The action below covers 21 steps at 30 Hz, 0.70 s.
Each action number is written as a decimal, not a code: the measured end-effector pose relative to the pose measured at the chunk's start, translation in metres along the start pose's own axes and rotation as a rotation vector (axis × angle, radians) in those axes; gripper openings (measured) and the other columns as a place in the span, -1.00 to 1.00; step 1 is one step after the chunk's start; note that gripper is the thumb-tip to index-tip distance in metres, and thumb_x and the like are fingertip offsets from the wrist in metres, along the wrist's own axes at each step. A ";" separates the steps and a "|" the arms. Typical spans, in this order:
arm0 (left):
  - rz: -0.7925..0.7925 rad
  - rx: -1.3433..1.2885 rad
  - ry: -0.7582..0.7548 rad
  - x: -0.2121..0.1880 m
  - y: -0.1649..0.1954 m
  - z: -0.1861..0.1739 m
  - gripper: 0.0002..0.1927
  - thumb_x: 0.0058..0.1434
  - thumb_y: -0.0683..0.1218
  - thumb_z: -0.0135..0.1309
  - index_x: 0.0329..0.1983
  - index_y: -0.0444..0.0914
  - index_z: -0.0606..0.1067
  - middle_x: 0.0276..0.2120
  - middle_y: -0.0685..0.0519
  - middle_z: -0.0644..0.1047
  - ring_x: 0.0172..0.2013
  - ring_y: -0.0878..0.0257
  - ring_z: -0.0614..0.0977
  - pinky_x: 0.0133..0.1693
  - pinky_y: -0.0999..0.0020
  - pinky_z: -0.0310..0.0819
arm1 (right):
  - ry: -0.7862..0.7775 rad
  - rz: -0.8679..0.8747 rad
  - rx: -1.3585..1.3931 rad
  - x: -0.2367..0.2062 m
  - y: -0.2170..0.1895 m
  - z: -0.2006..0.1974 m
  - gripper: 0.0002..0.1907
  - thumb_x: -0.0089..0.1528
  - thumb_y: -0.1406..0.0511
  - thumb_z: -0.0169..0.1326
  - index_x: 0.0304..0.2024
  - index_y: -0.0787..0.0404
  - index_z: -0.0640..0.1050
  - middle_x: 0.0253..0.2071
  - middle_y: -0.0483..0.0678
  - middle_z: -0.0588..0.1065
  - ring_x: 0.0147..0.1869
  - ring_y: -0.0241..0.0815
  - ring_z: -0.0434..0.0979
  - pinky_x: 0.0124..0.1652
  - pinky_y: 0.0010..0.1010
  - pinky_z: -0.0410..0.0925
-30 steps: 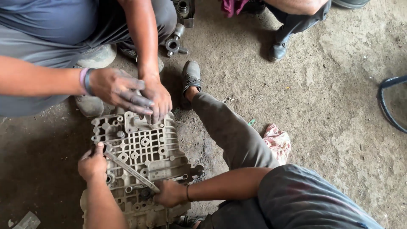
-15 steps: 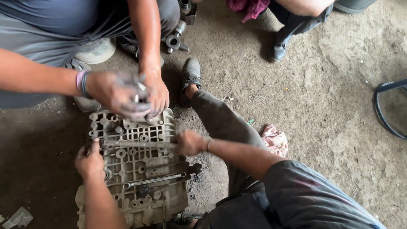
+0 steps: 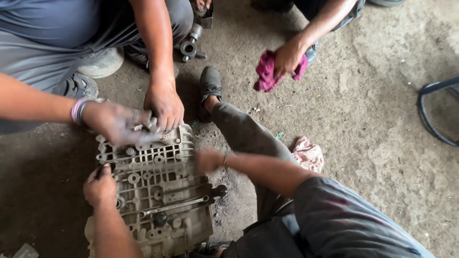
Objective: The person uses a wrench to tighten bolts on an engine block while sitting on the floor. They wipe the engine with a cloth and continue adjusting bolts with assistance from another person.
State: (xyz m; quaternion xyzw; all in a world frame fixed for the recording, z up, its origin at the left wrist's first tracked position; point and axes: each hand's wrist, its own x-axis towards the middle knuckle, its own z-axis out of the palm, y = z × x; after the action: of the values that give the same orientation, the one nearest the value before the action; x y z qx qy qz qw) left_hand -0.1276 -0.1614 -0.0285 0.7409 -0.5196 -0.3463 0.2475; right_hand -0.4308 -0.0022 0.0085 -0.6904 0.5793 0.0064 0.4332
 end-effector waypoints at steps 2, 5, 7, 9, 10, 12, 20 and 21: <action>-0.067 -0.111 -0.031 0.004 -0.009 0.004 -0.66 0.32 0.07 0.23 0.03 -0.22 0.64 -0.19 -0.03 0.66 -0.20 0.18 0.64 -0.11 0.28 0.46 | 0.320 0.025 -0.060 0.009 0.029 -0.039 -0.64 0.10 0.06 0.13 -0.15 0.04 0.68 -0.34 0.08 0.63 -0.27 0.02 0.64 -0.23 -0.15 0.49; -0.080 -0.319 -0.056 0.014 -0.021 0.010 -0.66 0.28 0.04 0.21 0.02 -0.25 0.62 -0.17 0.02 0.66 -0.19 0.24 0.65 -0.13 0.29 0.48 | 0.298 0.092 -0.071 0.001 0.027 -0.055 -0.62 0.15 0.04 0.10 -0.13 0.09 0.66 -0.32 0.13 0.64 -0.27 0.08 0.67 -0.21 -0.11 0.50; -0.046 -0.422 -0.104 0.017 -0.029 0.010 -0.65 0.31 0.02 0.24 0.03 -0.30 0.61 -0.15 -0.01 0.63 -0.19 0.26 0.59 -0.16 0.30 0.43 | 0.290 0.096 -0.041 -0.017 0.003 -0.045 -0.60 0.17 0.05 0.10 -0.10 0.16 0.62 -0.30 0.17 0.64 -0.28 0.09 0.67 -0.23 -0.10 0.50; -0.014 -0.449 -0.107 0.018 -0.034 0.009 -0.63 0.37 0.07 0.23 0.01 -0.33 0.60 -0.12 -0.04 0.61 -0.18 0.24 0.58 -0.13 0.28 0.41 | 0.359 0.003 0.027 -0.038 -0.020 -0.036 -0.55 0.14 0.06 0.15 -0.09 0.24 0.60 -0.30 0.19 0.62 -0.28 0.08 0.66 -0.25 -0.12 0.51; -0.001 -0.416 -0.088 0.016 -0.033 0.007 -0.60 0.42 0.12 0.21 -0.01 -0.33 0.60 -0.10 -0.06 0.61 -0.17 0.22 0.60 -0.10 0.26 0.42 | 0.323 0.037 0.042 -0.047 -0.031 -0.033 -0.55 0.16 0.05 0.15 -0.08 0.25 0.59 -0.28 0.18 0.62 -0.28 0.08 0.66 -0.25 -0.12 0.50; 0.074 -0.177 -0.057 0.010 -0.028 0.002 -0.54 0.45 0.20 0.16 0.00 -0.31 0.60 -0.10 -0.11 0.60 -0.14 0.07 0.61 -0.07 0.17 0.42 | 0.258 0.113 0.075 -0.065 -0.043 -0.030 -0.53 0.20 0.03 0.15 -0.06 0.26 0.57 -0.25 0.17 0.60 -0.28 0.06 0.66 -0.27 -0.11 0.50; 0.501 1.044 0.031 -0.014 0.027 -0.010 -0.49 0.33 0.28 -0.06 0.08 -0.13 0.58 -0.01 -0.11 0.63 0.06 -0.11 0.57 0.10 -0.24 0.24 | 0.141 0.212 0.152 -0.119 -0.016 -0.018 -0.63 0.15 0.18 0.08 -0.03 0.17 0.61 -0.26 0.11 0.64 -0.19 0.03 0.67 -0.15 -0.18 0.49; 0.492 1.090 -0.019 -0.014 0.031 -0.010 -0.50 0.36 0.26 -0.09 0.10 -0.13 0.58 0.01 -0.09 0.64 0.09 -0.07 0.57 0.15 -0.24 0.21 | 0.143 0.221 0.158 -0.121 -0.013 -0.013 -0.62 0.14 0.18 0.10 -0.03 0.17 0.60 -0.25 0.12 0.63 -0.16 0.04 0.66 -0.12 -0.18 0.48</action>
State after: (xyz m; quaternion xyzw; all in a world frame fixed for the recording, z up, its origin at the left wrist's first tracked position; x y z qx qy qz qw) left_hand -0.1412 -0.1586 0.0043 0.6159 -0.7808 0.0311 -0.1000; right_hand -0.4670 0.0852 0.0860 -0.5849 0.6797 -0.0409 0.4407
